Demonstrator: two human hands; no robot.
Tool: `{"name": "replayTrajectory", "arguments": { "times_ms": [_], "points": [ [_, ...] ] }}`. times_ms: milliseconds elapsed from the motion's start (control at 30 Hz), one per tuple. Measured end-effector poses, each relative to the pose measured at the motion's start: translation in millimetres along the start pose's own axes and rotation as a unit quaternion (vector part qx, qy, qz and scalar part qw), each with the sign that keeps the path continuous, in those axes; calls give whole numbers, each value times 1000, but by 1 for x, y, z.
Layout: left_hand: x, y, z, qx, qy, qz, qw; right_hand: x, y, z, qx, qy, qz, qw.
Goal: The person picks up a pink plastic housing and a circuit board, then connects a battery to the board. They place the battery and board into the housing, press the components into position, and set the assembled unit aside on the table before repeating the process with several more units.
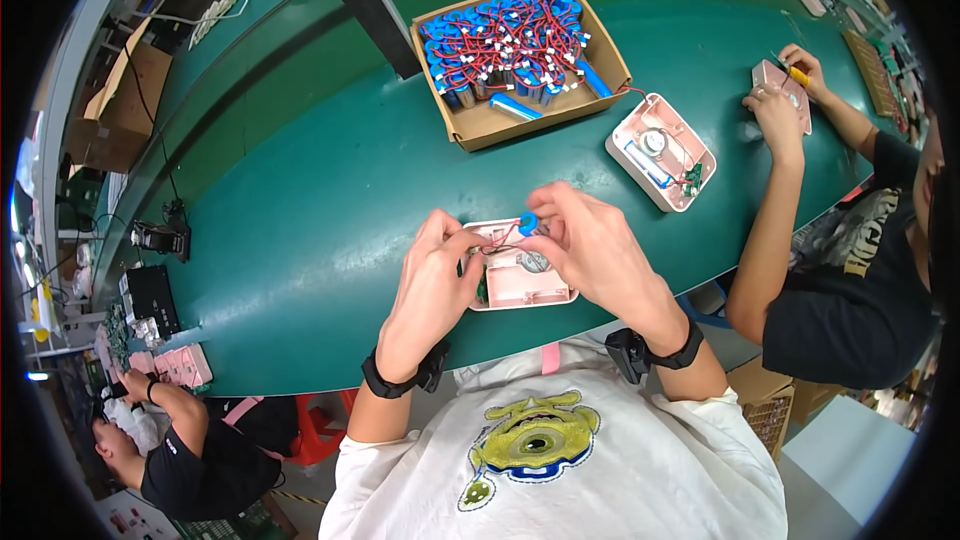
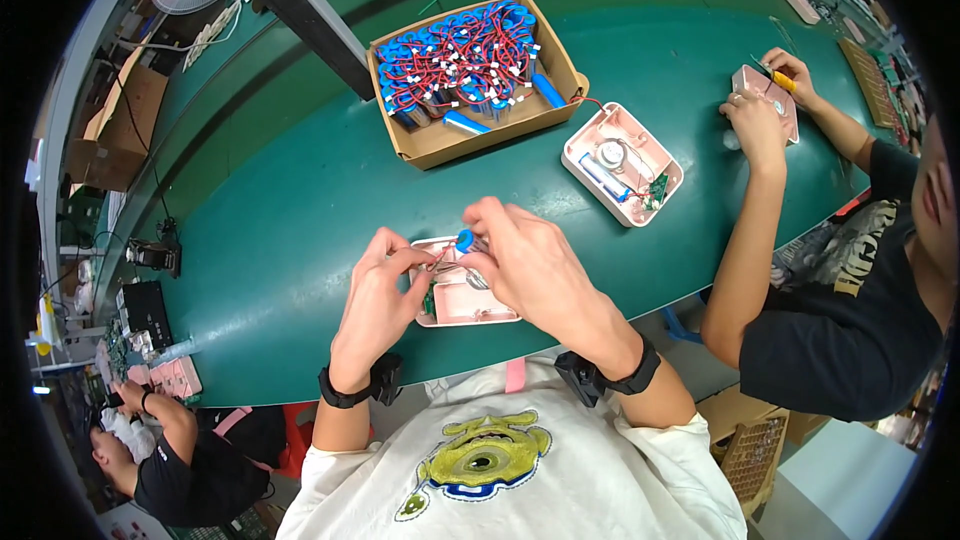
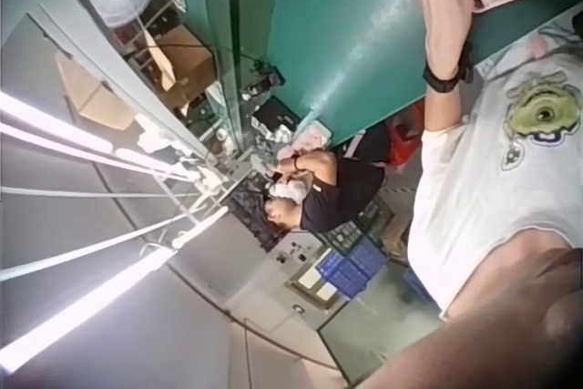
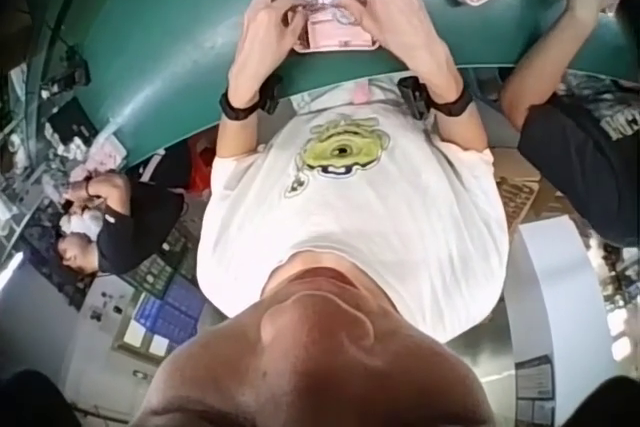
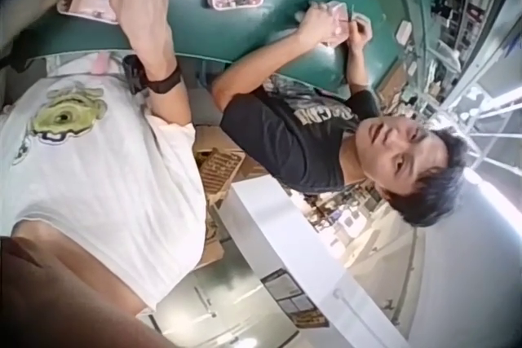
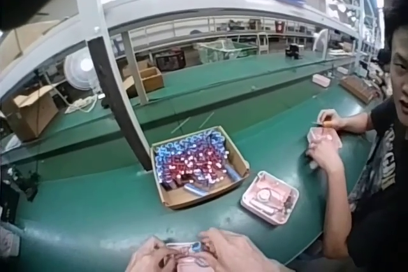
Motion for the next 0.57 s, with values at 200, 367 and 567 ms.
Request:
{"name": "replayTrajectory", "arguments": {
  "times_ms": [200, 367, 567],
  "points": [
    [3, 5, 0, 14, 8, 35, 999, -9, 19, 9, -75, -106, -92, 987],
    [-1, 5, -1, 31, 1, 37, 999, -15, 24, 6, -105, -71, -105, 986],
    [-6, 3, -3, 8, -15, 9, 1000, -20, 35, 4, -170, -61, -221, 958]
  ]
}}
Point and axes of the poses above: each hand's wrist, its own z-axis towards the middle knuckle, its own y-axis out of the palm, x = y × z, the point moved 7 cm from there along z, towards the middle knuckle, and after that the axes turned 8 degrees about z, right-handed, at the moved point
